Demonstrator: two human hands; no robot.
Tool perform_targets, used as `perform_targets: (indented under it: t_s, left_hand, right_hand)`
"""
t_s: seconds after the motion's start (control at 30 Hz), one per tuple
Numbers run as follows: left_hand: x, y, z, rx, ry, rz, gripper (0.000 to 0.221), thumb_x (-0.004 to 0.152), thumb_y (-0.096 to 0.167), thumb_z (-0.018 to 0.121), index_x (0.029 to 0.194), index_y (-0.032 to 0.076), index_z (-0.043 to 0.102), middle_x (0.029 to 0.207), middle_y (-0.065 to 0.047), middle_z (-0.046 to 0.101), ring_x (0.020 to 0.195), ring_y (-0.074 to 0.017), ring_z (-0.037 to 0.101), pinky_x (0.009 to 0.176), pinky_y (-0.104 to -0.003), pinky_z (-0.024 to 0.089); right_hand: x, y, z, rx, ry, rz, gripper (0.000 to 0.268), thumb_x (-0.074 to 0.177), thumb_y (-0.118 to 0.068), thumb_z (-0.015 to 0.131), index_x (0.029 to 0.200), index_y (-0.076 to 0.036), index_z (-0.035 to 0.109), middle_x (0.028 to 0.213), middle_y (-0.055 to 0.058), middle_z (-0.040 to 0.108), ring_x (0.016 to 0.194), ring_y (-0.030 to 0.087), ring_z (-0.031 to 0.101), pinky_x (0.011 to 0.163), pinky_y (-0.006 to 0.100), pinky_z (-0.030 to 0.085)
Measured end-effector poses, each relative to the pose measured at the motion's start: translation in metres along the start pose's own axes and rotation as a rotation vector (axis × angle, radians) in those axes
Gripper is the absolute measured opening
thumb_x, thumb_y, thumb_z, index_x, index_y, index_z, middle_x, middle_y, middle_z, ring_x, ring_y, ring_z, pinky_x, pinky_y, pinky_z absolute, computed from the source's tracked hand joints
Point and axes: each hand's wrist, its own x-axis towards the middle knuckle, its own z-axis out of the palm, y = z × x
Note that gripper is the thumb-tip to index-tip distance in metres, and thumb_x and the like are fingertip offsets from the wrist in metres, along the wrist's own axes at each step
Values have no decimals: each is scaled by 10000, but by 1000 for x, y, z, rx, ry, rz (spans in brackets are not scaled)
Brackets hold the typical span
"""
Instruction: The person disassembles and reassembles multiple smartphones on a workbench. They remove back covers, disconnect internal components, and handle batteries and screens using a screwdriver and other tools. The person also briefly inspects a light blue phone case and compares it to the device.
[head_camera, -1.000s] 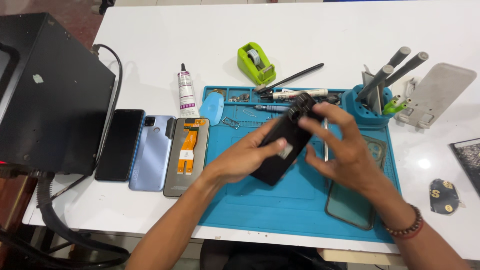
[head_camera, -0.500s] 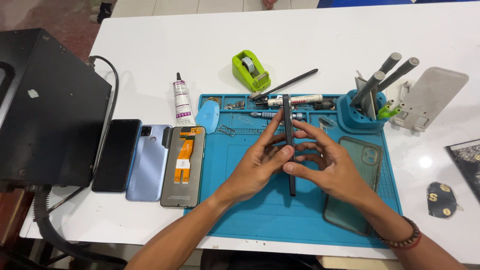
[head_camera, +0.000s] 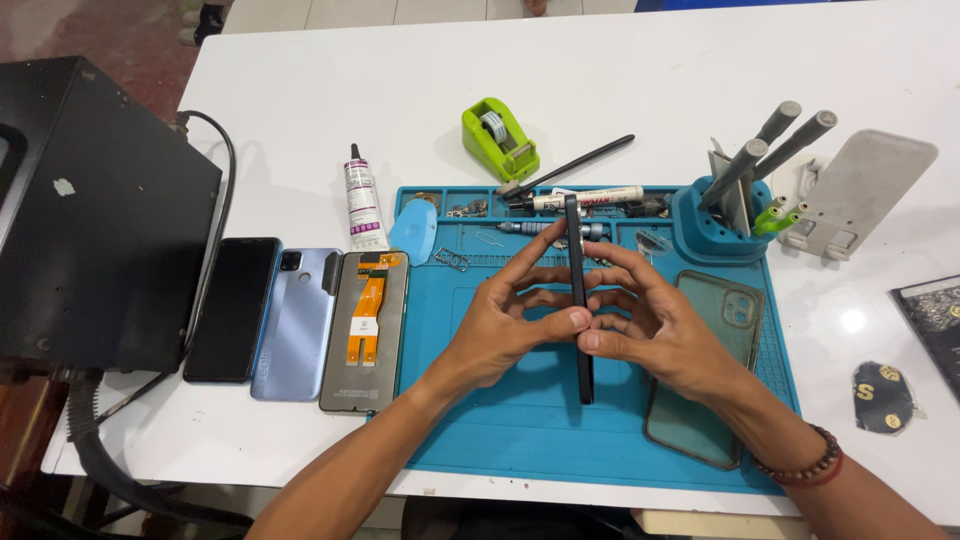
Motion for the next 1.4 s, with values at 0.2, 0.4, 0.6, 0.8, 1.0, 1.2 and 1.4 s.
perform_targets:
  t_s: [0.2,0.4,0.6,0.8,1.0,1.2,1.4]
  left_hand:
    - [-2,-5,-4,-3,25,-35,1018,835,145,812,1669,161,229,1314,-164,619,1097,-236,656,856,-364,621]
    - [2,-15,-8,-247,53,-103,755,899,61,601,1593,133,312,1295,-134,589,1117,-219,647,923,-406,596]
    - [4,-12,-10,-411,148,-232,415,930,117,566,1328,39,476,1195,-164,641,1046,-282,710,887,-477,615]
    - [7,-1,-5,-233,239,-253,391,915,114,678,1259,-8,536,1107,-154,713,939,-242,758,794,-413,649]
    - [7,8,-16,-13,347,-302,420,863,67,723,1237,-54,574,1079,-189,739,836,-223,763,698,-354,657]
    - [0,-8,-6,432,365,-209,659,843,99,738,1323,-37,307,1085,-199,707,897,-251,762,742,-378,637]
    - [-13,-8,6,890,245,15,709,882,154,751,1314,-129,266,1092,-349,633,953,-419,712,819,-481,589]
  right_hand:
    - [0,7,-4,-21,-1,-5,852,787,-153,826,1538,-115,426,1308,94,521,1183,197,569,1015,366,525]
    - [0,15,-12,49,53,-40,830,831,-213,752,1565,-116,375,1319,136,550,1114,205,594,888,362,534]
    - [1,17,-18,172,61,6,768,866,-155,636,1565,-109,322,1273,164,555,1085,212,652,931,387,577]
    - [1,0,-18,41,234,48,565,910,-89,567,1467,-52,481,1189,107,645,1000,115,653,844,310,587]
    - [9,-11,-16,-142,384,174,329,960,-96,612,1279,-15,598,981,95,714,764,129,667,632,306,580]
    - [12,-17,-24,-449,436,197,494,879,-84,660,1318,-3,448,967,141,722,799,152,716,644,319,597]
    - [17,-11,-24,-456,451,221,477,900,-56,598,1351,-5,454,918,157,701,738,162,663,605,325,552]
